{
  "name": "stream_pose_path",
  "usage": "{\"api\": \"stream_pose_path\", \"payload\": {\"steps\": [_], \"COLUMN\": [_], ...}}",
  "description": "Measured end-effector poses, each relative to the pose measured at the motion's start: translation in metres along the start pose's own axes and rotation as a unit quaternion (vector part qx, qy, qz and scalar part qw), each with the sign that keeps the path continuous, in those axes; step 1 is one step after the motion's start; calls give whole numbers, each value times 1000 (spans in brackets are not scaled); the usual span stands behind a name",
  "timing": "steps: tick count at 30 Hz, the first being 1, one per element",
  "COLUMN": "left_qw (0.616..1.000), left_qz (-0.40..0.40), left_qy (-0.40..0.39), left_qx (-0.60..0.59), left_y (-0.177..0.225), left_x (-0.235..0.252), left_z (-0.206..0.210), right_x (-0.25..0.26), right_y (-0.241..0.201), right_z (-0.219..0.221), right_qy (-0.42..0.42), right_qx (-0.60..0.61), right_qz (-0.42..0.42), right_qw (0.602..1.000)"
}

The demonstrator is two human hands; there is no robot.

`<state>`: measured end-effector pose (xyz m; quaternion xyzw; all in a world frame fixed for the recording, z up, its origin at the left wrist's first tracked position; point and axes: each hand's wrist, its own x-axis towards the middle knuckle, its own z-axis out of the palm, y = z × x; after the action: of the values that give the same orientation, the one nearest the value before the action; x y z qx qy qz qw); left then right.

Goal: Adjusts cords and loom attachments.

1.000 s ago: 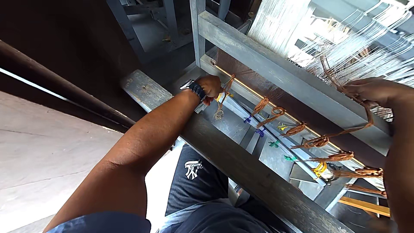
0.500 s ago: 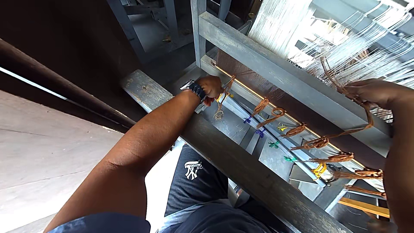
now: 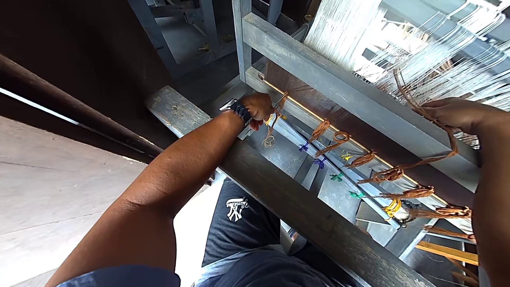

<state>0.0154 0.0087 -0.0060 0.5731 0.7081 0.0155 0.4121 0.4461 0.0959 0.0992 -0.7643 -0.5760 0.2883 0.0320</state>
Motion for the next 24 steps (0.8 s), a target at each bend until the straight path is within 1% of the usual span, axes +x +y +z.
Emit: {"api": "stream_pose_path", "payload": {"steps": [11, 14, 16, 18, 21, 24], "left_qw": [997, 987, 971, 957, 955, 965], "left_qz": [66, 129, 183, 219, 230, 208], "left_qy": [41, 86, 133, 164, 171, 150], "left_qx": [28, 48, 80, 92, 77, 59], "left_y": [5, 9, 13, 16, 14, 14], "left_x": [-1, 2, 8, 14, 15, 8], "left_z": [5, 5, 4, 2, 3, 5], "right_x": [-2, -2, -3, -3, -5, 1], "right_y": [3, 1, 0, 0, 0, 4], "right_z": [1, 2, 3, 4, 5, 2], "right_qy": [-5, -7, -9, -9, -9, -12], "right_qx": [-13, -13, -14, -15, -25, -27], "right_qz": [-17, -17, -19, -16, -16, -19], "right_qw": [1000, 1000, 1000, 1000, 1000, 999]}}
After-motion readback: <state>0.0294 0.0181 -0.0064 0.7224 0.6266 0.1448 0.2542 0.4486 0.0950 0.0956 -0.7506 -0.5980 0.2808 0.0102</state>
